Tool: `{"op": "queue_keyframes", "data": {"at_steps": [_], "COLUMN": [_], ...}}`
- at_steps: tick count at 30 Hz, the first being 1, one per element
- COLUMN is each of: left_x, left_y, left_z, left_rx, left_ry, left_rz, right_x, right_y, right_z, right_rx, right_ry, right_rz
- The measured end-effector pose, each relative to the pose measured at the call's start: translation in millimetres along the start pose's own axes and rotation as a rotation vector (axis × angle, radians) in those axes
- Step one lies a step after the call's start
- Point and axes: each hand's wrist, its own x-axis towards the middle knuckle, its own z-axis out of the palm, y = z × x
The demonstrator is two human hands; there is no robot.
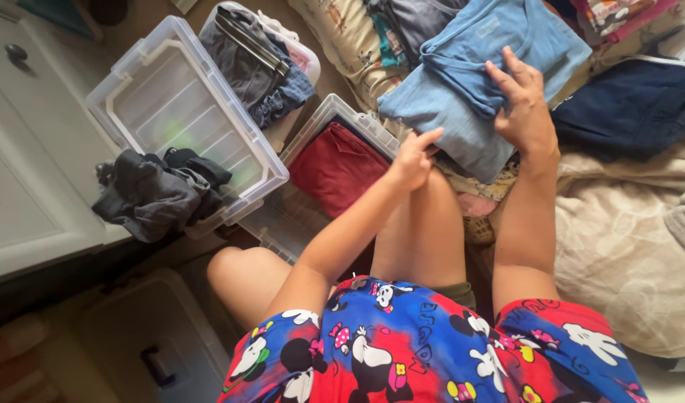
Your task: The person sorts and organizes various articles of clothing, including shirts, pants, and underwear, by placing them into plastic storage bins or arranging them on a bed.
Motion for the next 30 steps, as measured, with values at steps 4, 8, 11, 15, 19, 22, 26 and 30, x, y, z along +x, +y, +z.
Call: {"op": "queue_keyframes", "data": {"at_steps": [4,8,11,15,19,22,26,30], "left_x": [-22.6,-51.9,-55.6,-54.3,-40.2,1.1,43.4,57.3], "left_y": [-2.7,-3.1,0.4,5.6,6.7,3.0,-29.9,-27.1], "left_z": [51.6,91.8,103.7,111.0,112.5,102.8,80.5,73.8], "left_rx": [-0.032,0.067,0.119,0.198,0.057,0.05,0.377,0.517], "left_ry": [0.201,0.157,0.176,0.19,0.082,0.023,0.112,0.003], "left_rz": [0.038,0.229,0.281,0.401,0.359,0.174,0.245,0.079], "right_x": [2.6,4.1,7.6,10.5,4.5,7.1,16.1,43.7], "right_y": [22.4,58.7,91.0,110.7,103.7,100.6,113.3,145.4], "right_z": [7.9,22.1,21.3,4.3,-12.1,-10.6,-16.3,-24.7], "right_rx": [0.016,0.197,0.589,0.846,0.686,0.769,0.797,0.793], "right_ry": [0.104,0.343,0.532,0.715,0.724,0.709,0.68,0.756], "right_rz": [-0.02,0.036,0.181,0.193,0.231,0.25,0.25,0.18]}}
